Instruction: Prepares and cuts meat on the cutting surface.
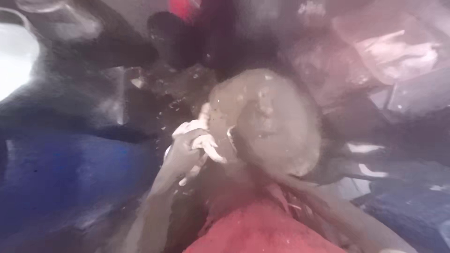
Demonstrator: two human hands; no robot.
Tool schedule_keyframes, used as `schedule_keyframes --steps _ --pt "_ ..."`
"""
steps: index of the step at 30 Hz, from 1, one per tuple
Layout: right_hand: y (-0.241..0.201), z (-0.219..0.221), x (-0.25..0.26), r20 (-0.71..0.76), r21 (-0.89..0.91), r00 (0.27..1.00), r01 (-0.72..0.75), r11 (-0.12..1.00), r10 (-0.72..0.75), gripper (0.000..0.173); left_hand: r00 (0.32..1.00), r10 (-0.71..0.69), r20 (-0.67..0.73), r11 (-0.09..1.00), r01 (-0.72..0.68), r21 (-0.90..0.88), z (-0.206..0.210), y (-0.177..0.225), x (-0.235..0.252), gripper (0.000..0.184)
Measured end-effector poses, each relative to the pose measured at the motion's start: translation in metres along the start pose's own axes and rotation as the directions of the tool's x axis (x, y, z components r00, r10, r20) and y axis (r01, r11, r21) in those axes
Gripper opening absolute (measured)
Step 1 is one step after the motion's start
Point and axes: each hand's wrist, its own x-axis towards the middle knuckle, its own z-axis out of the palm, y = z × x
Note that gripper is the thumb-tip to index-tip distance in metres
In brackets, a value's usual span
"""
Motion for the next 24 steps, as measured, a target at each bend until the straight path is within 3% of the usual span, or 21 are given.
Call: schedule_keyframes --steps 2,3,4,5,7,10,12,13,15,16,17,21,24 --pt "0.078 0.002 0.009 0.028 -0.24 0.997 0.076 0.968 -0.071 0.04 0.999 0.03 0.011 0.98 -0.028 -0.196 -0.01 0.003 0.014 0.017" --pt "0.095 -0.003 0.005 0.027 -0.294 0.998 0.067 0.953 -0.062 0.045 0.996 0.087 -0.033 0.95 -0.093 -0.299 -0.012 -0.006 0.03 0.018" --pt "0.097 -0.007 -0.002 -0.014 -0.302 0.999 0.024 0.953 -0.029 0.047 0.994 0.081 -0.077 0.916 -0.105 -0.387 -0.01 -0.016 0.05 0.017" --pt "0.091 -0.012 -0.009 -0.063 -0.276 0.998 -0.034 0.961 0.017 0.049 0.992 -0.019 -0.122 0.891 -0.038 -0.452 -0.003 -0.028 0.073 0.015" --pt "0.083 -0.015 -0.014 -0.103 -0.264 0.992 -0.092 0.96 0.067 0.067 0.986 -0.165 -0.022 0.884 0.138 -0.446 0.021 -0.071 0.11 0.035" --pt "0.083 -0.022 -0.021 -0.043 -0.053 0.994 -0.101 0.994 0.098 0.082 0.973 -0.155 0.171 0.984 0.169 -0.065 0.075 -0.159 0.116 0.048" --pt "0.106 -0.032 -0.031 0.129 0.221 0.987 -0.127 0.967 0.1 0.066 0.983 -0.129 0.132 0.978 0.105 0.18 0.101 -0.196 0.113 0.049" --pt "0.12 -0.031 -0.039 0.248 0.38 0.965 -0.181 0.907 0.088 0.048 0.983 -0.171 0.074 0.958 0.148 0.245 0.109 -0.198 0.11 0.048" --pt "0.139 -0.02 -0.058 0.37 0.71 0.928 -0.308 0.633 0.036 0.021 0.952 -0.304 0.027 0.894 0.275 0.354 0.117 -0.19 0.107 0.052" --pt "0.138 -0.019 -0.06 0.389 0.775 0.921 -0.334 0.536 0.012 0.018 0.937 -0.347 0.025 0.858 0.307 0.413 0.119 -0.187 0.111 0.053" --pt "0.133 -0.02 -0.06 0.378 0.785 0.926 -0.333 0.523 0.021 0.017 0.927 -0.374 0.013 0.828 0.328 0.455 0.121 -0.186 0.114 0.052" --pt "0.113 -0.031 -0.041 0.158 0.524 0.976 -0.21 0.826 0.149 0.042 0.887 -0.446 -0.121 0.767 0.448 0.459 0.128 -0.178 0.119 0.062" --pt "0.096 -0.044 -0.029 0.111 0.302 0.993 -0.078 0.95 0.046 0.057 0.817 -0.568 0.096 0.812 0.538 0.225 0.131 -0.161 0.109 0.059"
